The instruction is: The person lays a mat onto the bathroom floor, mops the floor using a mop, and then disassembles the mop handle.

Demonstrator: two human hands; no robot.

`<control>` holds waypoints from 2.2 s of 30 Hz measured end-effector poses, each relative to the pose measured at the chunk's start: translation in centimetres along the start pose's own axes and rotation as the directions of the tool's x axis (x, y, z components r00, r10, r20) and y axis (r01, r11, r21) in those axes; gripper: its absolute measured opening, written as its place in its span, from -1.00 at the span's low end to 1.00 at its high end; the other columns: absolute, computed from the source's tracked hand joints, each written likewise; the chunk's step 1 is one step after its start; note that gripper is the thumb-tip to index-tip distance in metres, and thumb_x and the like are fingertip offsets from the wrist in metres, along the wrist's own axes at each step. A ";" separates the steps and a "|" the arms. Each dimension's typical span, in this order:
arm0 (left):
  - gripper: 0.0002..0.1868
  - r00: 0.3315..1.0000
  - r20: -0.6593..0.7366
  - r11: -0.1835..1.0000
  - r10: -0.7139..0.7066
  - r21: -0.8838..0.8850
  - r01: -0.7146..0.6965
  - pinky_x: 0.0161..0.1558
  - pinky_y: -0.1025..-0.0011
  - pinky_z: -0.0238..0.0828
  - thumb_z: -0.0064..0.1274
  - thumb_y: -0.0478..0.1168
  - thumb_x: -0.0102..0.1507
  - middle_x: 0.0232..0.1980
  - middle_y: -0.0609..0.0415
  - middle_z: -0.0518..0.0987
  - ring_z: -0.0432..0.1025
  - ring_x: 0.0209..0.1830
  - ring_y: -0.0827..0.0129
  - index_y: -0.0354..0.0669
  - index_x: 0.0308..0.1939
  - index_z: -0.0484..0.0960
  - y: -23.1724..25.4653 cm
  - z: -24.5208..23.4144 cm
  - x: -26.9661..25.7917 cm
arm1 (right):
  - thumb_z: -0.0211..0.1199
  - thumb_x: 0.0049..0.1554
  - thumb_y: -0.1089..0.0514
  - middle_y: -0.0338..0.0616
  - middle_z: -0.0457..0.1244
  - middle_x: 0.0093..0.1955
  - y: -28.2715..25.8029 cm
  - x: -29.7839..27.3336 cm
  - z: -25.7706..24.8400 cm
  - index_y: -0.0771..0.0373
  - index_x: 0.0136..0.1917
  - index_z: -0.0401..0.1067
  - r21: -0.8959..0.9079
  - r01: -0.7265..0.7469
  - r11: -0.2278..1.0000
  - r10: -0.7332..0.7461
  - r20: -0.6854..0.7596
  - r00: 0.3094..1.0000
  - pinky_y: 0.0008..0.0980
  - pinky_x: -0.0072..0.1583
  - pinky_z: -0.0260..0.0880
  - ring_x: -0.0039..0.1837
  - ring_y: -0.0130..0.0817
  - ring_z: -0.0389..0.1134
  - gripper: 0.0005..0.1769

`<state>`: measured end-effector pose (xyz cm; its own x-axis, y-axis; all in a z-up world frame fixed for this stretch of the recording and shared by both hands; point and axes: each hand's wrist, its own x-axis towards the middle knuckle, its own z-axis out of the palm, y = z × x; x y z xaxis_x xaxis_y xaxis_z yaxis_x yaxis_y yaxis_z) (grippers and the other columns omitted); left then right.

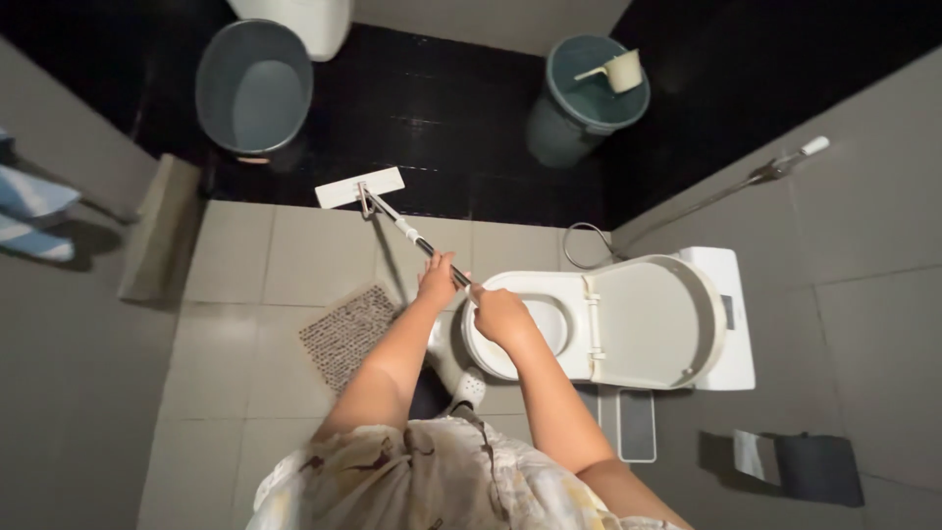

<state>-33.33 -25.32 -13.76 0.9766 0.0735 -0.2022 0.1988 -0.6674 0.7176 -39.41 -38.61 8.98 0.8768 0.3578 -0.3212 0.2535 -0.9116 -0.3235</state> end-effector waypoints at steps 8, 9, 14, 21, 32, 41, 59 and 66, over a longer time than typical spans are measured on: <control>-0.22 0.972 0.186 0.988 0.147 0.017 -0.152 0.49 -0.28 -0.23 0.14 0.23 0.27 0.60 -0.30 0.06 -0.02 0.60 -0.19 0.03 0.46 0.26 10.4 11.2 0.1 | 0.22 0.07 0.17 0.25 0.39 -0.11 11.8 -5.7 -4.7 0.20 0.25 0.43 -0.006 -0.153 0.988 0.153 0.008 0.988 0.10 0.08 0.42 -0.01 0.22 0.43 -0.56; -0.23 0.960 0.225 0.984 0.165 0.029 -0.176 0.50 -0.26 -0.25 0.13 0.23 0.29 0.61 -0.33 0.03 -0.06 0.62 -0.21 0.04 0.47 0.25 11.7 12.4 0.3 | 0.23 0.06 0.16 0.24 0.39 -0.11 12.9 -6.5 -5.4 0.19 0.24 0.44 -0.007 -0.188 0.982 0.188 0.008 0.982 0.10 0.09 0.41 -0.01 0.21 0.43 -0.55; -0.20 0.885 0.382 0.946 0.266 0.073 -0.316 0.52 -0.22 -0.30 0.18 0.10 0.22 0.64 -0.36 -0.02 -0.08 0.64 -0.20 0.02 0.46 0.20 17.4 18.1 0.6 | 0.23 0.04 0.19 0.20 0.40 -0.12 17.3 -10.4 -8.6 0.10 0.30 0.44 -0.016 -0.333 0.943 0.333 -0.028 0.943 0.08 0.08 0.42 -0.01 0.18 0.44 -0.49; -0.22 0.803 0.494 0.927 0.334 -0.017 -0.375 0.52 -0.20 -0.26 0.16 0.19 0.23 0.63 -0.40 -0.04 -0.08 0.64 -0.20 0.00 0.40 0.23 22.9 23.9 0.2 | 0.27 0.05 0.16 0.21 0.39 -0.11 20.4 -13.6 -11.7 0.06 0.31 0.42 -0.003 -0.501 0.865 0.501 -0.033 0.865 0.07 0.08 0.43 0.00 0.20 0.44 -0.48; -0.07 0.717 0.614 0.914 0.329 -0.016 -0.406 0.48 -0.09 -0.08 0.25 0.06 0.15 0.65 -0.26 -0.07 -0.02 0.64 0.00 0.01 0.50 0.12 26.4 24.9 4.0 | 0.17 0.05 0.25 0.29 0.38 -0.14 23.6 -11.1 -9.6 0.32 0.20 0.42 0.016 -0.489 0.872 0.487 -0.106 0.867 0.09 0.09 0.43 0.00 0.24 0.44 -0.59; -0.10 0.847 0.481 0.914 0.227 0.194 -0.356 0.54 -0.16 -0.24 0.13 -0.07 0.26 0.69 -0.04 -0.05 -0.19 0.68 0.04 0.02 0.60 0.01 20.9 18.2 8.9 | 0.11 0.07 0.28 0.25 0.38 -0.03 29.7 0.2 -3.5 0.35 0.21 0.40 -0.004 -0.503 0.864 0.500 -0.091 0.861 0.07 0.08 0.46 0.06 0.19 0.43 -0.59; -0.19 0.922 0.242 0.930 0.303 0.137 -0.341 0.56 -0.10 -0.39 0.08 0.00 0.27 0.65 -0.17 0.03 -0.23 0.68 -0.05 -0.05 0.56 0.16 16.0 9.0 8.6 | 0.12 0.00 0.35 0.28 0.38 -0.05 27.4 -2.5 -4.8 0.30 0.31 0.39 -0.080 -0.413 0.907 0.411 -0.043 0.911 0.04 0.11 0.47 0.06 0.20 0.44 -0.44; -0.22 0.941 0.178 0.926 0.288 0.200 -0.322 0.55 -0.11 -0.41 0.10 -0.03 0.25 0.65 -0.14 0.03 -0.25 0.69 -0.04 -0.07 0.53 0.22 14.0 6.2 7.2 | 0.13 0.03 0.31 0.29 0.38 -0.09 23.7 -1.8 -0.1 0.37 0.32 0.31 -0.099 -0.343 0.934 0.346 0.015 0.938 0.06 0.08 0.47 0.04 0.22 0.44 -0.45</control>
<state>-23.97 -38.71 -9.27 0.9615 -0.2552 -0.1018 -0.1465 -0.7896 0.5959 -34.99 -60.85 2.02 0.9043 0.0236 -0.4263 -0.0233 -0.9943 -0.1044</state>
